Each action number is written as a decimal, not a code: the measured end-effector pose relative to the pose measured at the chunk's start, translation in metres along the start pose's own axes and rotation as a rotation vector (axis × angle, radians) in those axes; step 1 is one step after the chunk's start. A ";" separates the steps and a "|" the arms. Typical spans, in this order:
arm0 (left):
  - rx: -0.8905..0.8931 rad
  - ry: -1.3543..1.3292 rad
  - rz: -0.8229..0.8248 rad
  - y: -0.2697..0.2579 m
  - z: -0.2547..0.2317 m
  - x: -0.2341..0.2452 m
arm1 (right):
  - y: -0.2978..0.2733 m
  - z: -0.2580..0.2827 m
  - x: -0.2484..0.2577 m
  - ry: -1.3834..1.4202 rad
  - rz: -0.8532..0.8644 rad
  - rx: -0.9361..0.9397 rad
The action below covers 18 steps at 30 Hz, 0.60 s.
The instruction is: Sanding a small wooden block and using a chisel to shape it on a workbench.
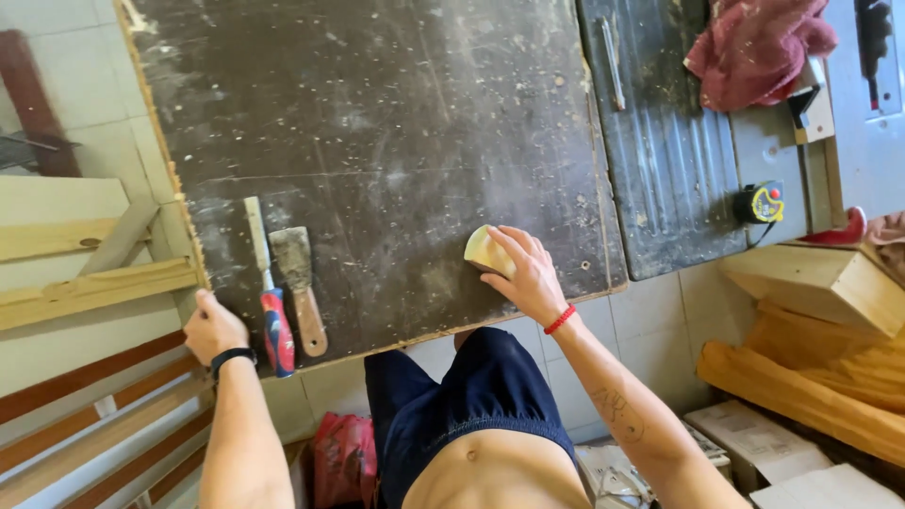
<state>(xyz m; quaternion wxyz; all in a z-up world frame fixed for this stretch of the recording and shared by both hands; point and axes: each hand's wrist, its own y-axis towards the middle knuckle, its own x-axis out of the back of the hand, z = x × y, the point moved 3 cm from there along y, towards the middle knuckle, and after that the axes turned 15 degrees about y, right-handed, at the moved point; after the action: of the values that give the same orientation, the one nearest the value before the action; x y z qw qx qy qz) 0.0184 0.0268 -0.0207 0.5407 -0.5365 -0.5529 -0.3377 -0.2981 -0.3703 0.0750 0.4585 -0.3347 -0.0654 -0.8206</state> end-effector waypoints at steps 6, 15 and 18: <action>0.067 -0.057 0.008 0.006 -0.002 -0.008 | 0.003 0.044 -0.064 -0.006 0.053 0.003; -0.120 -0.529 0.182 -0.010 0.014 0.020 | -0.003 0.133 -0.197 -0.096 -0.121 0.024; -0.386 -0.580 0.291 -0.026 0.090 0.046 | 0.008 0.135 -0.215 -0.167 -0.303 0.004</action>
<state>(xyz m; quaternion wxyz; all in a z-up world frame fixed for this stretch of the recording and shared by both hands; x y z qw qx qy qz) -0.0202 0.1185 0.0122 0.2928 -0.7748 -0.5273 -0.1894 -0.1493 -0.1666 0.0458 0.3233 -0.3872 -0.1543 -0.8495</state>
